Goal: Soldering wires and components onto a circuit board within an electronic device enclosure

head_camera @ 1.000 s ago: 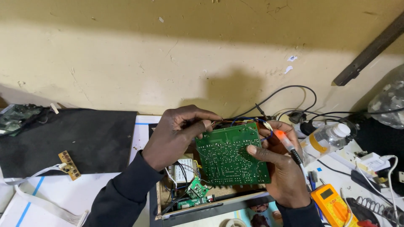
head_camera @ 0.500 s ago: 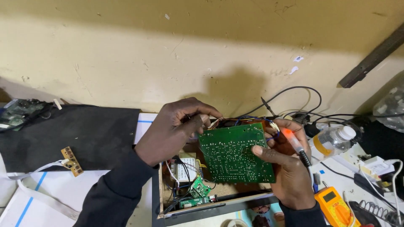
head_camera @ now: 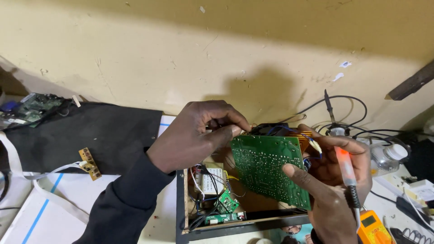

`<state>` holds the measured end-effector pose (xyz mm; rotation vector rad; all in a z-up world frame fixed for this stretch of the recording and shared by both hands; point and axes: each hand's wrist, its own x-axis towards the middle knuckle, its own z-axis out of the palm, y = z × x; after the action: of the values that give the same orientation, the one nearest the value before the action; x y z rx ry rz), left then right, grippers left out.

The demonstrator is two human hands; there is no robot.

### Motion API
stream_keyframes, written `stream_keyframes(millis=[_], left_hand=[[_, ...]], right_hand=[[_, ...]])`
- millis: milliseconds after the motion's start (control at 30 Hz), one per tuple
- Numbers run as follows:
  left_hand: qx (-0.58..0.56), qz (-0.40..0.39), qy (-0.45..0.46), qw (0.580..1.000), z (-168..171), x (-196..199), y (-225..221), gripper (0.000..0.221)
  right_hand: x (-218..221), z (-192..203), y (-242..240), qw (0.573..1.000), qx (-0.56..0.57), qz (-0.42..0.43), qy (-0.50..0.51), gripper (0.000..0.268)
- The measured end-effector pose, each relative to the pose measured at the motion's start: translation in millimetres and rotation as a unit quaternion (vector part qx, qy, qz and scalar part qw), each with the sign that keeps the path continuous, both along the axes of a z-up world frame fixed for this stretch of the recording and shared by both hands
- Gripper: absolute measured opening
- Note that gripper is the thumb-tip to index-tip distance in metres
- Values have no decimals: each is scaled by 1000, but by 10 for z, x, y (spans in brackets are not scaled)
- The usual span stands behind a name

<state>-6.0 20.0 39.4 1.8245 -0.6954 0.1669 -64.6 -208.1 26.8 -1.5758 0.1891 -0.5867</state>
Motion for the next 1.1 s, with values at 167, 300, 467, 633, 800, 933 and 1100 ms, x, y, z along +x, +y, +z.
stream_keyframes(millis=[167,300,467,633,800,933,1100], left_hand=[[-38,-26,27,999,-47,16,-13,16],[-56,-35,6,998,-82,79,60,13],[-40,-48,-26,998,-9,54,171,20],[-35,-28,1,999,64,35,250,15],[33,87,-16,995,99,34,347,14],[28,130,-52,990,100,4,304,19],[-105,38,115,987,192,-46,154,19]], right_hand=[[13,71,103,994,17,63,-90,67],[-41,205,255,997,-29,20,-64,70],[-83,160,374,984,-161,20,-81,68],[-109,234,512,985,-146,67,-69,59],[-106,286,554,984,-137,106,-40,67],[-95,224,552,983,-118,132,-50,67],[-130,182,611,984,-117,123,-51,68]])
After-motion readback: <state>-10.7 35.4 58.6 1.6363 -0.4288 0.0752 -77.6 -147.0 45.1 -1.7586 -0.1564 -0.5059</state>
